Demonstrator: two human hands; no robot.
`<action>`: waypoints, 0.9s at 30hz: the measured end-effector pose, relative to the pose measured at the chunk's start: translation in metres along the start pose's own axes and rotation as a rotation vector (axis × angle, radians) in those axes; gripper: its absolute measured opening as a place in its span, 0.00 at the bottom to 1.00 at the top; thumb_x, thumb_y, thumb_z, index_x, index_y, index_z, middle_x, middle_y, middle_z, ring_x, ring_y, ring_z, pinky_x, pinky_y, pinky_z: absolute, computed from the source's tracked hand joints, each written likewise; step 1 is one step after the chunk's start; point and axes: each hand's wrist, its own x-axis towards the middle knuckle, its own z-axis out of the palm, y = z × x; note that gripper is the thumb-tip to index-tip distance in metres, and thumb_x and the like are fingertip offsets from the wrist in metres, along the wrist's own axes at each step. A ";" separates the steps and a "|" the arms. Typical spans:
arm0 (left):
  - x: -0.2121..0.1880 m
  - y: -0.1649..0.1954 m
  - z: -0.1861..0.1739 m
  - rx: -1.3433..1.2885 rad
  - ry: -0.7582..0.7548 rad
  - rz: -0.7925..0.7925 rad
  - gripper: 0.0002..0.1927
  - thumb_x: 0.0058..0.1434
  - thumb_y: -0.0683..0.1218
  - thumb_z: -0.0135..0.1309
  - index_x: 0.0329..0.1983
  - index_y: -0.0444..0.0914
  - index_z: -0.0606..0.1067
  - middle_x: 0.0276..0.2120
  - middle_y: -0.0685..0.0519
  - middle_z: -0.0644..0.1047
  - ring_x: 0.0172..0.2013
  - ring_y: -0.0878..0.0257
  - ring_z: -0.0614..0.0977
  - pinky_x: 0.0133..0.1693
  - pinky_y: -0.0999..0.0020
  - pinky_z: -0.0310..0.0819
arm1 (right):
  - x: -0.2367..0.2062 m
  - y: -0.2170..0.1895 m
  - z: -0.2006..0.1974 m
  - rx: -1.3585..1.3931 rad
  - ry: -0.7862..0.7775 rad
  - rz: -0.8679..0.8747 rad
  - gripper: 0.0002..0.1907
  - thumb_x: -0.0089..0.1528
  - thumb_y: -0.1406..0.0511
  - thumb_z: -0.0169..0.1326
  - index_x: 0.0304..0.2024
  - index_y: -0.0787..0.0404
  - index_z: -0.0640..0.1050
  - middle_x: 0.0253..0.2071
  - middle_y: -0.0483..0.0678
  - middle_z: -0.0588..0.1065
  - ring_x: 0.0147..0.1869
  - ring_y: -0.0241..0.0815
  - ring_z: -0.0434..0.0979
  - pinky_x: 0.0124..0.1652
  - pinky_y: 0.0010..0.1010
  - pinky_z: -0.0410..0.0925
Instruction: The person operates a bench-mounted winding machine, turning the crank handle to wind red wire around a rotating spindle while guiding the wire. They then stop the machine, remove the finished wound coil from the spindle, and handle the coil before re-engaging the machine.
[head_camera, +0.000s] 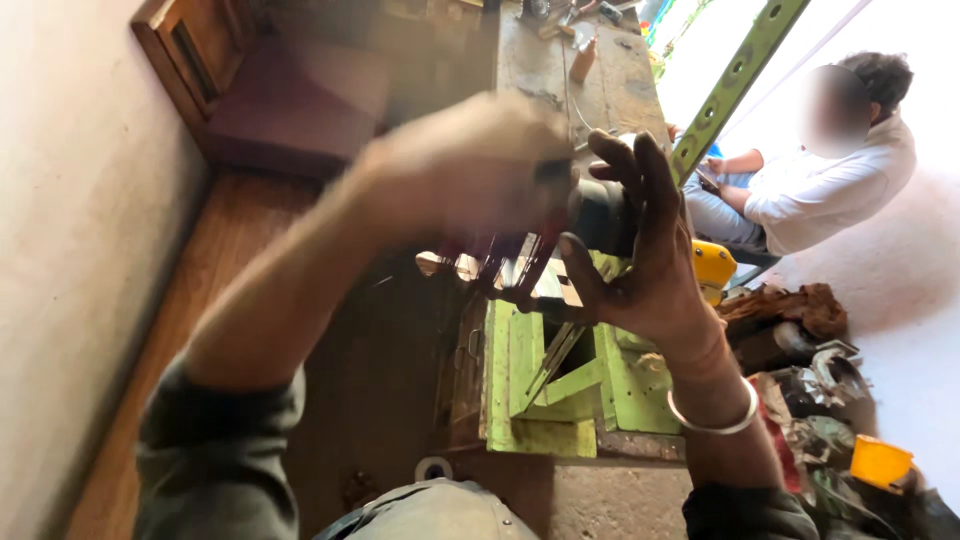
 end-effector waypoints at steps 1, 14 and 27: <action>-0.019 0.014 0.006 0.099 0.257 0.116 0.16 0.67 0.50 0.57 0.29 0.34 0.79 0.24 0.45 0.79 0.26 0.48 0.83 0.31 0.56 0.79 | 0.001 -0.001 -0.002 -0.097 -0.041 -0.028 0.44 0.64 0.68 0.63 0.73 0.68 0.51 0.64 0.59 0.70 0.67 0.53 0.74 0.65 0.41 0.68; -0.147 -0.052 0.133 -0.627 0.699 0.130 0.14 0.68 0.47 0.57 0.32 0.32 0.79 0.25 0.49 0.78 0.26 0.61 0.79 0.28 0.67 0.73 | 0.007 -0.008 -0.008 -0.239 -0.160 -0.055 0.26 0.67 0.69 0.63 0.65 0.62 0.69 0.55 0.43 0.80 0.64 0.48 0.76 0.64 0.37 0.62; -0.022 -0.102 0.291 -1.955 0.341 -0.070 0.17 0.66 0.54 0.55 0.33 0.35 0.79 0.21 0.54 0.75 0.19 0.67 0.74 0.21 0.71 0.67 | 0.000 -0.001 -0.001 -0.246 -0.094 -0.052 0.19 0.65 0.70 0.61 0.58 0.64 0.75 0.53 0.51 0.79 0.60 0.48 0.77 0.59 0.35 0.66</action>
